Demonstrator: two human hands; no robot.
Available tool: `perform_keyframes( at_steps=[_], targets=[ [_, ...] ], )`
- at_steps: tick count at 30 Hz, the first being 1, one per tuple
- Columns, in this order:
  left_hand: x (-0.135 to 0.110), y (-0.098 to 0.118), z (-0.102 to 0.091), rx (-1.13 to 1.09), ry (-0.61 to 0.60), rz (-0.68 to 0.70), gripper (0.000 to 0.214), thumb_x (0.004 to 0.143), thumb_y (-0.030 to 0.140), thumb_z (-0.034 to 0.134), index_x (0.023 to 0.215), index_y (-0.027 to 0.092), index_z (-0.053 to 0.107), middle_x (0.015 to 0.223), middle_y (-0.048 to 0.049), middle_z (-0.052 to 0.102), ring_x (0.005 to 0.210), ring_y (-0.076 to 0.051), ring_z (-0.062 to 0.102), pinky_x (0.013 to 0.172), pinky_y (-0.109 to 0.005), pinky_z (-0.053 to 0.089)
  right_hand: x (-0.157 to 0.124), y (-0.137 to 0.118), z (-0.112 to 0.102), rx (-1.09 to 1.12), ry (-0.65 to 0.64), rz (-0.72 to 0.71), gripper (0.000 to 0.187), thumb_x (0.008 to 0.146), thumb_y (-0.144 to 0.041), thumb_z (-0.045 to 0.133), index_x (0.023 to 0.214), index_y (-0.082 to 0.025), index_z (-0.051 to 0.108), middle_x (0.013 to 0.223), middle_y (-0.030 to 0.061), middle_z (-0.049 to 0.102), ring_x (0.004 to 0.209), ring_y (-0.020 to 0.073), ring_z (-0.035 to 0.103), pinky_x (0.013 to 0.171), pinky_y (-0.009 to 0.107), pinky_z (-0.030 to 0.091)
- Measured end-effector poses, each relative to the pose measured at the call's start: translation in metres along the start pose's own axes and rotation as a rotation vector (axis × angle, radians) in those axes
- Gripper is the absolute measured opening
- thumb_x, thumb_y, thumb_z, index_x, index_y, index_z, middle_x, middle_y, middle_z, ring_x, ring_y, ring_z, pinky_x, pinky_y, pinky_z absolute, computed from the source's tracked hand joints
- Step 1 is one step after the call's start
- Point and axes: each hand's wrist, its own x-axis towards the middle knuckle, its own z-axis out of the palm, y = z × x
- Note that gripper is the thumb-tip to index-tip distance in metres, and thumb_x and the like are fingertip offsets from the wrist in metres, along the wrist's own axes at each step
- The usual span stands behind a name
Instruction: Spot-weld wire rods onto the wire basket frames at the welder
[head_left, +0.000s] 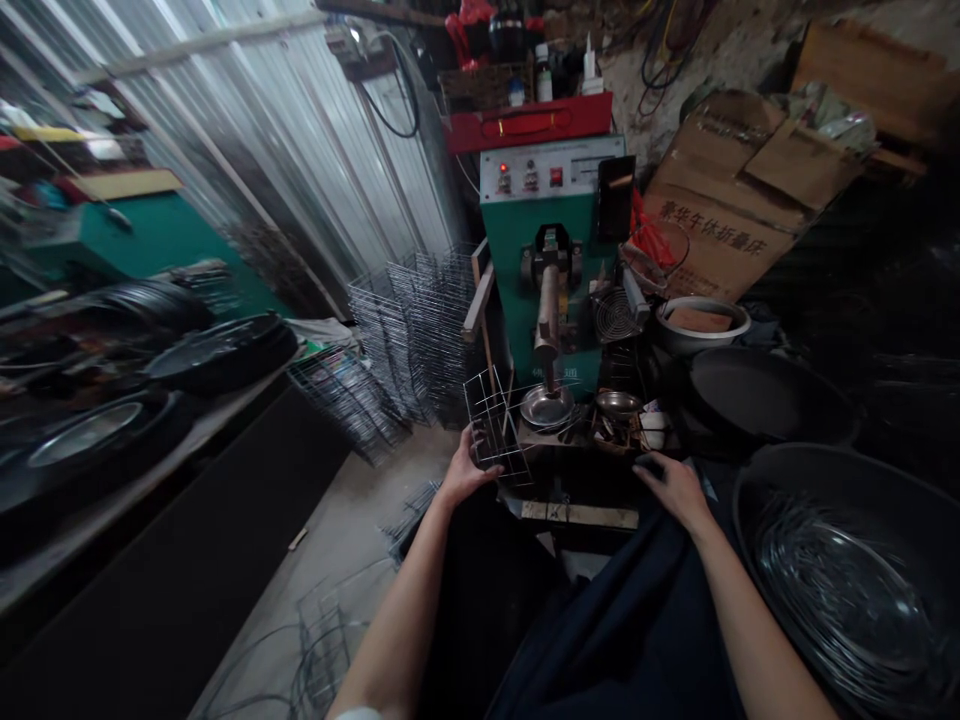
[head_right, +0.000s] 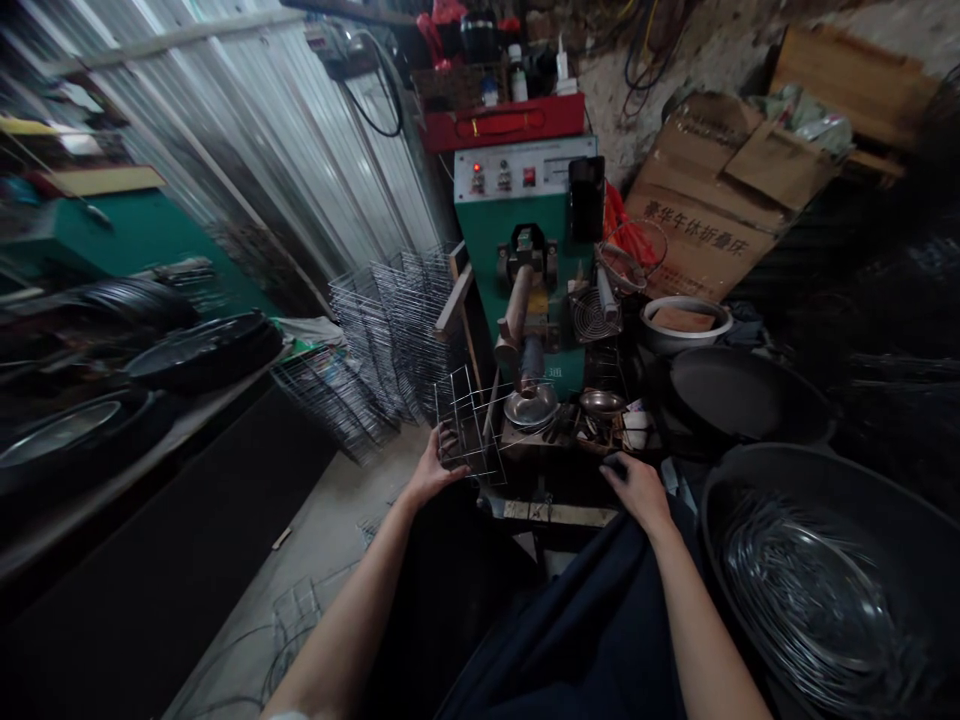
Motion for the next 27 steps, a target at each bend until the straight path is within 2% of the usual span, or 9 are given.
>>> perform_keyframes(
  at_steps=[8, 18, 27],
  targets=[
    [-0.0011, 0.0016, -0.0005, 0.005, -0.003, 0.0, 0.107, 0.064, 0.035, 0.094, 0.151, 0.03, 0.031, 0.142, -0.0126, 0.055, 0.133, -0.034, 0.06, 0.113, -0.057, 0.05, 0.0001, 0.0029, 0.0014, 0.002, 0.004, -0.032, 0.028, 0.09, -0.044, 0.061, 0.101, -0.024, 0.076, 0.105, 0.0069, 0.08, 0.1, 0.0286, 0.075, 0.086, 0.036, 0.056],
    [0.0004, -0.0044, -0.0001, 0.017, 0.015, -0.015, 0.112, 0.062, 0.036, 0.094, 0.153, 0.03, 0.028, 0.142, -0.0139, 0.054, 0.133, -0.036, 0.06, 0.113, -0.06, 0.048, 0.0003, -0.0009, 0.0011, -0.011, 0.015, 0.012, 0.024, 0.088, -0.043, 0.065, 0.101, -0.026, 0.077, 0.102, 0.0056, 0.081, 0.098, 0.0289, 0.076, 0.086, 0.037, 0.056],
    [-0.0004, -0.0022, -0.0003, 0.007, 0.003, -0.005, 0.11, 0.063, 0.035, 0.093, 0.153, 0.031, 0.03, 0.141, -0.0131, 0.056, 0.131, -0.034, 0.062, 0.111, -0.055, 0.052, 0.0008, -0.0028, 0.0, -0.031, -0.012, 0.018, 0.022, 0.088, -0.038, 0.066, 0.103, -0.026, 0.076, 0.106, 0.0052, 0.081, 0.103, 0.0285, 0.075, 0.088, 0.037, 0.055]
  ],
)
